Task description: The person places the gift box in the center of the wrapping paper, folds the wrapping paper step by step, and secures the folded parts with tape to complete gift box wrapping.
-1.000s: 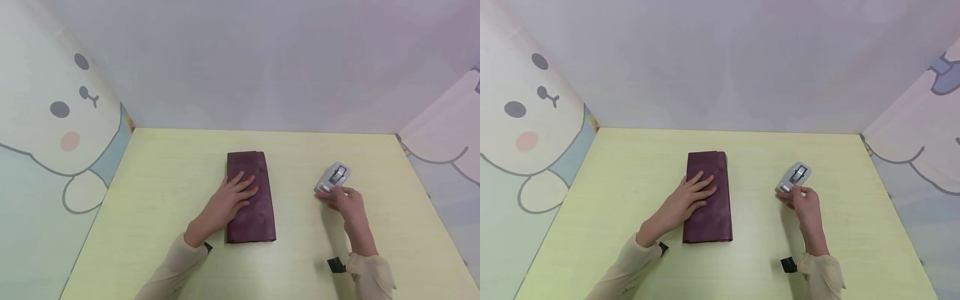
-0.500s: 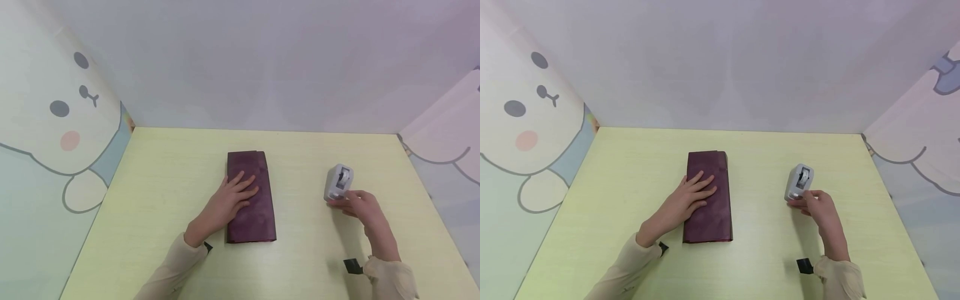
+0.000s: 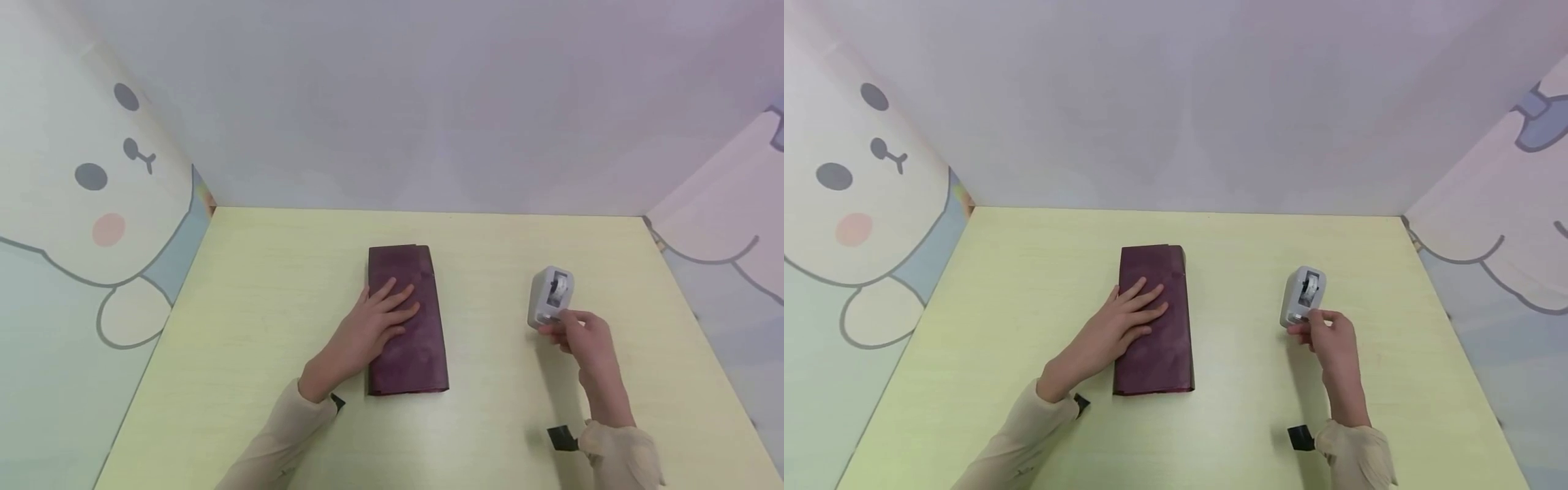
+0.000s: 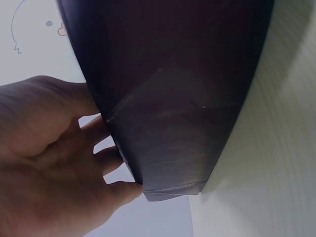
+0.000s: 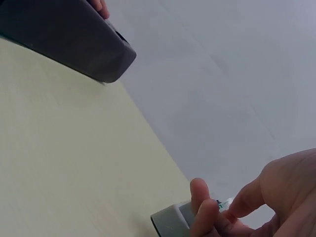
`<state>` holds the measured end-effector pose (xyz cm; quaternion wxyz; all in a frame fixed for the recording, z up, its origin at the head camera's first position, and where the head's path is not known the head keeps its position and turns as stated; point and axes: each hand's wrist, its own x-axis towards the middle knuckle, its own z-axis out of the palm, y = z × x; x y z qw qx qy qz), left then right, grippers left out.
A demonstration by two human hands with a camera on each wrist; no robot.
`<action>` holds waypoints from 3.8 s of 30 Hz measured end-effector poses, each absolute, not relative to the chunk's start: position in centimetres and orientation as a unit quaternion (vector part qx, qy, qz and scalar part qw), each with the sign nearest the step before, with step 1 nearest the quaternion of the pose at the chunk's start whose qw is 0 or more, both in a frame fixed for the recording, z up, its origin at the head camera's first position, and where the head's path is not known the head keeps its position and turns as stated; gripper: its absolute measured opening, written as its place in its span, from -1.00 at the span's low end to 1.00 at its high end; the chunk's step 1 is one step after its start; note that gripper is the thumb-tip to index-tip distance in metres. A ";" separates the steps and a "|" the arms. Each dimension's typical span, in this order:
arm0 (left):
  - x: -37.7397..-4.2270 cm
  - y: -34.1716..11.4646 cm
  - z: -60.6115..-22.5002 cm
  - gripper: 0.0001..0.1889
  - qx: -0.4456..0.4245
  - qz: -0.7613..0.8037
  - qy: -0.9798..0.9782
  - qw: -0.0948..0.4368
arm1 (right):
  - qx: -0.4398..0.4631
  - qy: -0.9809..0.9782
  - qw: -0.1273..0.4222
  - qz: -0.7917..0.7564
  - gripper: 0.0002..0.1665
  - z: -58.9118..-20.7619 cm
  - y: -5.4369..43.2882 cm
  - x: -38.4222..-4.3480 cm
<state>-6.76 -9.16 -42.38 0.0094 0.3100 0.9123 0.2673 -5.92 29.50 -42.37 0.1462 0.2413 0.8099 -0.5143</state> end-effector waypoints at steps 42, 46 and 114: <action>-6.8 -9.3 -42.5 -0.54 0.307 0.268 0.913 0.020 | 0.326 0.713 -0.019 -0.620 -0.84 -44.5 25.9 -4.6; -6.8 -9.2 -42.5 -0.54 0.308 0.268 0.912 0.021 | 0.320 0.696 -0.046 -0.641 -0.85 -45.0 25.6 -4.4; -6.7 -9.2 -42.3 -0.54 0.304 0.283 0.909 0.027 | 0.204 0.690 0.110 -0.686 -0.66 -46.1 29.0 -2.9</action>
